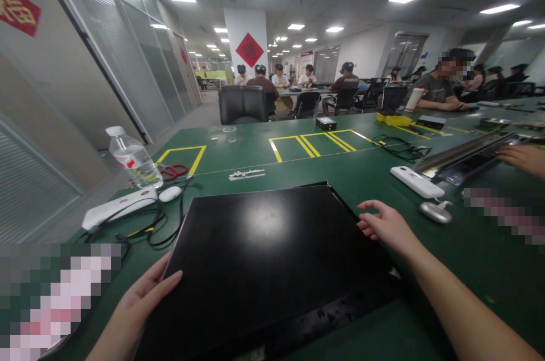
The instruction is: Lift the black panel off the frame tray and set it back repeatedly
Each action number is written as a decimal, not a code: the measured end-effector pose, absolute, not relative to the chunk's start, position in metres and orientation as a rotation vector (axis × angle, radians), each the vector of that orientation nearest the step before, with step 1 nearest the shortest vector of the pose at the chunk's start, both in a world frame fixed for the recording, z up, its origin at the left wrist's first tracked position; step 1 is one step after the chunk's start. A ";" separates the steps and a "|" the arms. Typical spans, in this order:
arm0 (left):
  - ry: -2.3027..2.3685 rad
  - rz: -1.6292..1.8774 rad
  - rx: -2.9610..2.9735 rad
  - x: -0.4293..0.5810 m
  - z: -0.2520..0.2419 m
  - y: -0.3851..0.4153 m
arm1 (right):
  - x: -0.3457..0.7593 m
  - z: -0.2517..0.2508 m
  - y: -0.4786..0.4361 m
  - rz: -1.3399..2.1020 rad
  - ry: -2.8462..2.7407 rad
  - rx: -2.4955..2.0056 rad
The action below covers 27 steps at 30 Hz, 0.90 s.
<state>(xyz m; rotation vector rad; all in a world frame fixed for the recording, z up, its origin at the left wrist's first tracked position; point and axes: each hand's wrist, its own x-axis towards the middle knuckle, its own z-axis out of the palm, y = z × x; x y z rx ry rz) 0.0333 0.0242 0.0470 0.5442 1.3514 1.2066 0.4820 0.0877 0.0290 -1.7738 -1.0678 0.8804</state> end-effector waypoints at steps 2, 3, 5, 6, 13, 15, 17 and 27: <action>1.344 1.206 0.536 0.034 0.046 0.024 | 0.483 0.028 0.087 0.856 -1.094 -1.788; 1.335 1.214 0.533 0.035 0.046 0.024 | 0.484 0.027 0.087 0.843 -1.111 -1.794; 1.324 1.226 0.532 0.035 0.045 0.024 | 0.486 0.025 0.088 0.819 -1.146 -1.808; 1.322 1.227 0.538 0.035 0.044 0.025 | 0.487 0.024 0.088 0.812 -1.164 -1.822; 1.304 1.242 0.559 0.036 0.045 0.025 | 0.489 0.027 0.090 0.797 -1.266 -1.952; 1.306 1.248 0.556 0.036 0.046 0.025 | 0.486 0.031 0.089 0.820 -1.245 -1.956; 1.306 1.250 0.559 0.038 0.047 0.024 | 0.484 0.034 0.088 0.849 -1.217 -1.950; 1.303 1.254 0.532 0.037 0.046 0.024 | 0.489 0.027 0.088 0.717 -1.414 -2.006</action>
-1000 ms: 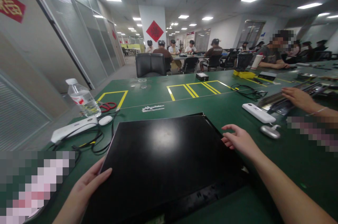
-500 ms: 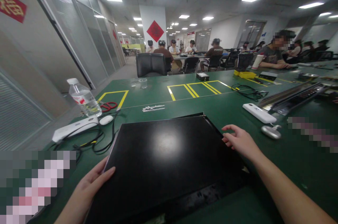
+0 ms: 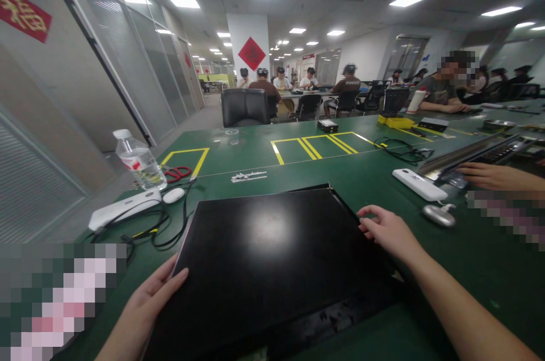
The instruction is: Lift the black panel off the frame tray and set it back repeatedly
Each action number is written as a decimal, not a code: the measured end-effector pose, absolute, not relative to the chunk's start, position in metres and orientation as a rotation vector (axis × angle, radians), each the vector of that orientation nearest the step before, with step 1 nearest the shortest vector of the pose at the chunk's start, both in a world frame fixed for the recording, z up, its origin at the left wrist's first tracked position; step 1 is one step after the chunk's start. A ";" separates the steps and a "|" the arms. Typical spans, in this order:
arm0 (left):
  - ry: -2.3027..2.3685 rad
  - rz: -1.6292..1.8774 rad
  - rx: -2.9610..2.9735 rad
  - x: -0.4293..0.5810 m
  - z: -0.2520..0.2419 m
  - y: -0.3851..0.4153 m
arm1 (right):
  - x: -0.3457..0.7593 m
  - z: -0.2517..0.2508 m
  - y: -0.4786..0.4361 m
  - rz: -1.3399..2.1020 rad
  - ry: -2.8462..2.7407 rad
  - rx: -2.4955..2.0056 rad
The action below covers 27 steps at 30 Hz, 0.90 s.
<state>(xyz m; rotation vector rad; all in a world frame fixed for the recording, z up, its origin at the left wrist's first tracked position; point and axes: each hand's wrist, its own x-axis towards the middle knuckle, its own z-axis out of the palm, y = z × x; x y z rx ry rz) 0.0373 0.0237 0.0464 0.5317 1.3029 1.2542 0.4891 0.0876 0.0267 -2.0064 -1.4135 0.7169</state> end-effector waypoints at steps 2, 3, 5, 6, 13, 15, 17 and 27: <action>1.308 1.247 0.537 0.037 0.046 0.024 | 0.488 0.027 0.087 0.670 -1.460 -2.016; 1.305 1.243 0.538 0.037 0.046 0.024 | 0.488 0.028 0.086 0.644 -1.478 -2.020; 1.300 1.236 0.536 0.038 0.047 0.024 | 0.485 0.031 0.084 0.598 -1.505 -2.038; 1.300 1.234 0.530 0.039 0.047 0.023 | 0.484 0.033 0.084 0.580 -1.516 -2.052; 1.298 1.197 0.522 0.044 0.048 0.021 | 0.477 0.040 0.080 0.448 -1.611 -2.150; 1.293 1.207 0.529 0.044 0.048 0.021 | 0.475 0.041 0.079 0.418 -1.647 -2.167; 1.305 1.213 0.546 0.043 0.048 0.022 | 0.474 0.042 0.078 0.385 -1.679 -2.189; 1.433 1.258 0.596 0.046 0.050 0.021 | 0.470 0.043 0.076 0.347 -1.714 -2.205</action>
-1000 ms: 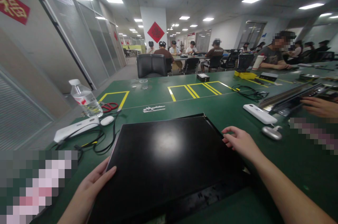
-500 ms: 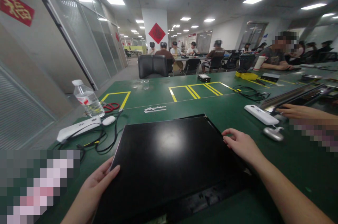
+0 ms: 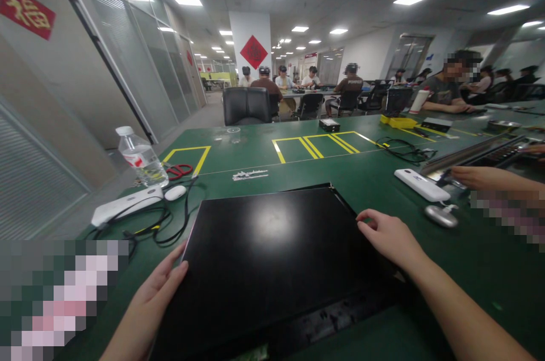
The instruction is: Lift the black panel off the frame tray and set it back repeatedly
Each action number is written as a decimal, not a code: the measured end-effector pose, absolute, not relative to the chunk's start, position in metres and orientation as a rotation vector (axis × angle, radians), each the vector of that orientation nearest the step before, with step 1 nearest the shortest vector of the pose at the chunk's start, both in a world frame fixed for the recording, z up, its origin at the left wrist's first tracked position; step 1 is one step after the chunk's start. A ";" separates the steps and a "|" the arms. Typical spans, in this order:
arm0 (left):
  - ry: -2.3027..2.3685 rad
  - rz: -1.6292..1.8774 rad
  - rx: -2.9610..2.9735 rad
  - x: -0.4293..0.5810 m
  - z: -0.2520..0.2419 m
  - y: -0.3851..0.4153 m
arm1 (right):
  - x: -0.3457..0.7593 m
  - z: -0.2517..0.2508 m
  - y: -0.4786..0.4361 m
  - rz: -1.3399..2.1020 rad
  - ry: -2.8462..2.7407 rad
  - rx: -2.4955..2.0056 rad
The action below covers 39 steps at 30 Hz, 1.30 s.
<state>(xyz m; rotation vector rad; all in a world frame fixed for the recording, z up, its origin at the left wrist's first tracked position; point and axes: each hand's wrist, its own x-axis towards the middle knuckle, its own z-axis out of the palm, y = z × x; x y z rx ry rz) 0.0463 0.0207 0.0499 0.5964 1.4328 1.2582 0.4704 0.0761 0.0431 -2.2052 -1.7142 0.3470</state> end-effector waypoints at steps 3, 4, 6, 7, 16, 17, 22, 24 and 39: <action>1.465 1.234 0.591 0.044 0.048 0.022 | 0.469 0.045 0.075 0.358 -1.722 -2.197; 1.464 1.242 0.596 0.042 0.046 0.022 | 0.469 0.045 0.075 0.355 -1.722 -2.190; 1.444 1.269 0.601 0.040 0.041 0.024 | 0.469 0.045 0.075 0.342 -1.720 -2.179; 1.428 1.278 0.600 0.038 0.039 0.025 | 0.469 0.046 0.075 0.339 -1.719 -2.177; 1.400 1.269 0.628 0.038 0.034 0.025 | 0.470 0.045 0.077 0.340 -1.739 -2.195; 1.408 1.258 0.617 0.039 0.036 0.025 | 0.471 0.044 0.077 0.331 -1.737 -2.190; 1.484 1.258 0.721 0.037 0.040 0.026 | 0.473 0.042 0.078 0.328 -1.748 -2.156; 1.579 1.266 0.879 0.032 0.039 0.028 | 0.473 0.042 0.079 0.332 -1.747 -2.151; 1.799 1.096 1.538 0.000 -0.002 0.044 | 0.476 0.041 0.080 0.354 -1.742 -2.143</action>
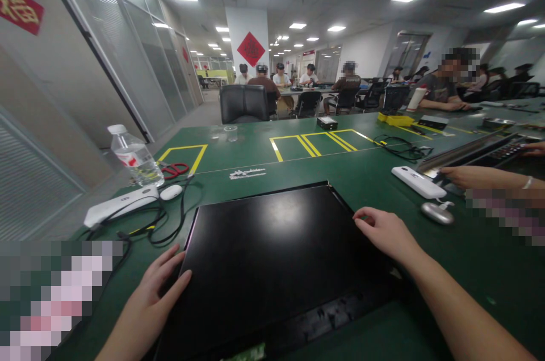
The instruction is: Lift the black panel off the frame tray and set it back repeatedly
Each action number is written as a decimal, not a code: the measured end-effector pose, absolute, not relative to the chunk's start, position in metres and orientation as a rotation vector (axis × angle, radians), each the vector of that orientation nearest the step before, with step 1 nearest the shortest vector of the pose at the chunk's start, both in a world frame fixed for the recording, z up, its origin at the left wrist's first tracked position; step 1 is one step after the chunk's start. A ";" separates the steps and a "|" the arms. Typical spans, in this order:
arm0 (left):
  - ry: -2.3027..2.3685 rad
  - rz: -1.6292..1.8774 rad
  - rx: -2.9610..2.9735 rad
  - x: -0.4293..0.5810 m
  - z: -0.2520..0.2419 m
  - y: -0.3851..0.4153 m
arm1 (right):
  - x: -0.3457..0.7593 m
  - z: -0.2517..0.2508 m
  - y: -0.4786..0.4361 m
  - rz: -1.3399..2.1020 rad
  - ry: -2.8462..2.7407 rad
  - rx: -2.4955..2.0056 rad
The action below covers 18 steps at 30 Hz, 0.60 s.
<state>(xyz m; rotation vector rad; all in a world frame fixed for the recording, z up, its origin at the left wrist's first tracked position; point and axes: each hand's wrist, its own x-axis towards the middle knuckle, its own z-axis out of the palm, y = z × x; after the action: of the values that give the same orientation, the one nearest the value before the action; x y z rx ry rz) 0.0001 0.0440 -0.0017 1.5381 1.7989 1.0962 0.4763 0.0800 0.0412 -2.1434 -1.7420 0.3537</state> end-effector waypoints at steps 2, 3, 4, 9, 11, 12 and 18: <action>1.827 1.059 1.598 -0.001 -0.003 0.045 | 0.476 0.041 0.080 0.357 -1.744 -2.148; 1.838 1.043 1.625 -0.001 -0.003 0.045 | 0.476 0.040 0.080 0.358 -1.746 -2.147; 1.847 1.032 1.648 -0.001 -0.004 0.045 | 0.476 0.040 0.080 0.359 -1.748 -2.144; 1.884 0.994 1.736 -0.002 -0.005 0.046 | 0.475 0.040 0.080 0.336 -1.744 -2.130; 1.899 0.987 1.758 -0.002 -0.005 0.045 | 0.475 0.040 0.080 0.334 -1.742 -2.129; 1.902 0.986 1.766 -0.002 -0.005 0.045 | 0.475 0.040 0.080 0.334 -1.741 -2.129; 1.908 0.984 1.810 -0.001 -0.005 0.045 | 0.475 0.038 0.080 0.337 -1.738 -2.137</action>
<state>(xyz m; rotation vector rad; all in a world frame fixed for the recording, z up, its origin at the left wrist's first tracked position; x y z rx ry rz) -0.0010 0.0450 -0.0054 1.8104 1.9075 0.9840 0.4754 0.0805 0.0384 -2.1367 -1.7380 0.3372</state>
